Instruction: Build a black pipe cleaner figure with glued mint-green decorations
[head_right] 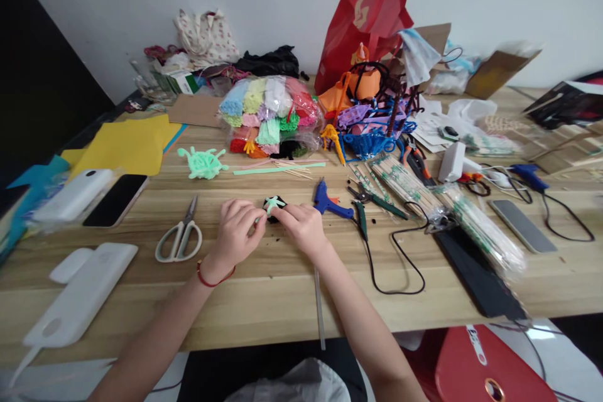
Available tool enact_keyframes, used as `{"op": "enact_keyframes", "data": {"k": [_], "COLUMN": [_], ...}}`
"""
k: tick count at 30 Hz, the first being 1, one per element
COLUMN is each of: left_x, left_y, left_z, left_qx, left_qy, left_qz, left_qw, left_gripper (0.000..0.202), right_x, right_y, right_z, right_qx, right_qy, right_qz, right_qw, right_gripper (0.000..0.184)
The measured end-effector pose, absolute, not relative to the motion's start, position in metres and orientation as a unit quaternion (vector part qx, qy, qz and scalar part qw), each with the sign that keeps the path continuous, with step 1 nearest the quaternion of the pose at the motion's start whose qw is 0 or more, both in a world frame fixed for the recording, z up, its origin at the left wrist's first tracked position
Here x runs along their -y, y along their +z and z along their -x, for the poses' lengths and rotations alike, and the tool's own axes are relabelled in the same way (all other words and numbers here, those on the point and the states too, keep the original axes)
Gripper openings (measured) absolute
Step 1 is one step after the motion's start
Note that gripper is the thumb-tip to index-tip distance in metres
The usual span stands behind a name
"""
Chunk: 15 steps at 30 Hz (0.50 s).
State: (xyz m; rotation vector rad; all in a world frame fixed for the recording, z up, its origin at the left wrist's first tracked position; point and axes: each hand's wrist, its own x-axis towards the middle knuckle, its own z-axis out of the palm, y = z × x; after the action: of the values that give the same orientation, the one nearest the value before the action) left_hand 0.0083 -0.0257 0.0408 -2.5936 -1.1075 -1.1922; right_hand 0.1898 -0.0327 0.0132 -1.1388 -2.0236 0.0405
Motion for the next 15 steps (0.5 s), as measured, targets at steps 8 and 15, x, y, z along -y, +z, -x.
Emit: {"op": "enact_keyframes", "data": {"k": [8, 15], "left_x": [0.027, 0.027], "left_y": [0.037, 0.034], "left_z": [-0.008, -0.008], "left_qx": [0.373, 0.374], "left_qy": [-0.409, -0.404], "left_qz": [0.833, 0.835], "left_qw": [0.006, 0.0], "left_gripper": [0.008, 0.009], "right_x": [0.031, 0.03], "right_y": [0.017, 0.029], "right_z": [-0.18, -0.177], "right_qx": [0.713, 0.647], "right_qy": [0.232, 0.307], "right_qz": [0.423, 0.412], "right_qw": [0.509, 0.564], "right_gripper": [0.018, 0.013]}}
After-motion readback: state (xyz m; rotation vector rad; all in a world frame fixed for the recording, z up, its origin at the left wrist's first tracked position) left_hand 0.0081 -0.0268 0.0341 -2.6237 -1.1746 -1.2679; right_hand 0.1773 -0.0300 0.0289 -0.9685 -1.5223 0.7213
